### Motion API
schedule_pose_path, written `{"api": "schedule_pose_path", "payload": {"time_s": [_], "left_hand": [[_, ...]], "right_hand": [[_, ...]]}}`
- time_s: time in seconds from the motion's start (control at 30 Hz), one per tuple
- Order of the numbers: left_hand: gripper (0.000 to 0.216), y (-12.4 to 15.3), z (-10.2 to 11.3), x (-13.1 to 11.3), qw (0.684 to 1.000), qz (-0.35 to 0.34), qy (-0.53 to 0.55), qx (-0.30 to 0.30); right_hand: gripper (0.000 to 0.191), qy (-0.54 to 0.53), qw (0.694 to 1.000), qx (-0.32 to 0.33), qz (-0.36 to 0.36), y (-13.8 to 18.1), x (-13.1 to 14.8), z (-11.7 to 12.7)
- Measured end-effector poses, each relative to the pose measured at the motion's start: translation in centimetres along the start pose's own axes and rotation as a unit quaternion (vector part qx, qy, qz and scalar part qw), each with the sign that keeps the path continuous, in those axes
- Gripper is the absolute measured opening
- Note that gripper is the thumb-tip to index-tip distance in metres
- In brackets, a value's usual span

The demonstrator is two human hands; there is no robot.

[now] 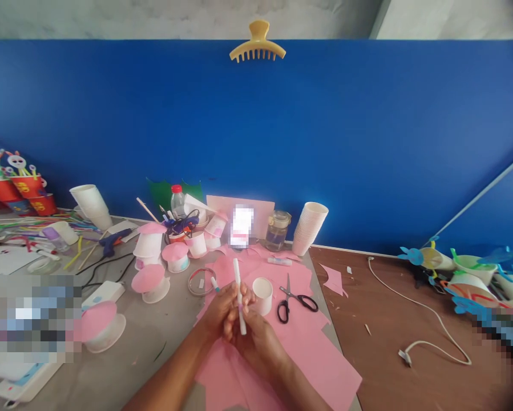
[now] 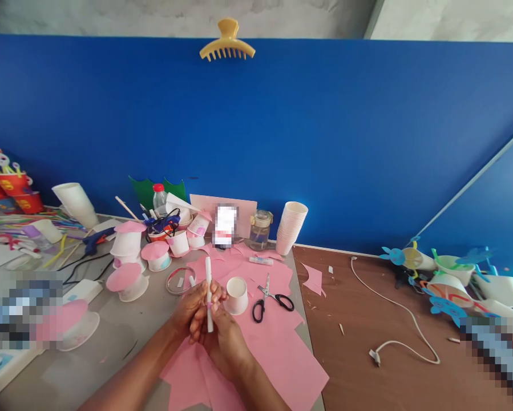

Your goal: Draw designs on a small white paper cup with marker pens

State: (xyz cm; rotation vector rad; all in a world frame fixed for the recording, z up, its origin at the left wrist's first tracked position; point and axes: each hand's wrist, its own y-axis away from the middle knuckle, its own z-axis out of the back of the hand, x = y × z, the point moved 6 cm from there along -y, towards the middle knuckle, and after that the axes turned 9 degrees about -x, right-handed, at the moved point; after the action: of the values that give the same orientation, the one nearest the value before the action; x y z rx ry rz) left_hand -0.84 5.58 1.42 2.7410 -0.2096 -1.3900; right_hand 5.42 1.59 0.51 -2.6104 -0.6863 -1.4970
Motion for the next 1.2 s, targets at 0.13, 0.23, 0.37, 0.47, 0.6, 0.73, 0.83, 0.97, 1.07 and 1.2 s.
{"api": "schedule_pose_path", "payload": {"time_s": [0.13,0.23,0.37,0.47,0.6,0.73,0.83,0.97,1.07,1.2], "left_hand": [[0.034,0.2,-0.3,0.1,1.000,0.005,0.023,-0.002],[0.035,0.3,-0.3,0.5,0.999,-0.008,0.025,-0.019],[0.032,-0.2,0.3,0.2,0.999,-0.012,0.040,-0.027],[0.026,-1.2,2.2,-2.0,0.978,-0.059,0.177,-0.089],[0.021,-1.8,3.4,-3.1,0.954,-0.075,0.268,-0.108],[0.024,-1.6,2.4,-0.9,0.961,0.004,0.259,-0.096],[0.023,-1.5,2.2,-0.1,0.961,0.009,0.256,-0.101],[0.024,-1.5,2.2,-0.1,0.968,0.003,0.239,-0.081],[0.026,-1.4,1.9,0.0,0.980,-0.002,0.186,-0.066],[0.034,-0.8,1.0,0.3,0.996,-0.025,0.073,-0.047]], "right_hand": [[0.050,-0.015,0.999,0.039,-0.002,-0.2,0.0,-0.5],[0.052,0.022,0.999,0.006,0.043,-0.4,0.1,-0.4],[0.052,0.190,0.971,-0.099,0.103,0.1,-0.2,0.4],[0.045,0.337,0.914,-0.148,0.172,1.1,-0.8,0.2],[0.040,0.355,0.907,-0.098,0.202,1.6,-2.0,-0.6],[0.040,0.317,0.902,-0.173,0.237,1.4,0.5,1.7],[0.039,0.321,0.883,-0.208,0.272,0.9,3.0,3.3],[0.034,0.399,0.870,-0.183,0.224,0.2,3.3,3.4],[0.022,0.425,0.854,-0.165,0.250,0.4,3.5,2.8],[0.028,0.365,0.863,-0.169,0.307,0.9,5.0,2.8]]}}
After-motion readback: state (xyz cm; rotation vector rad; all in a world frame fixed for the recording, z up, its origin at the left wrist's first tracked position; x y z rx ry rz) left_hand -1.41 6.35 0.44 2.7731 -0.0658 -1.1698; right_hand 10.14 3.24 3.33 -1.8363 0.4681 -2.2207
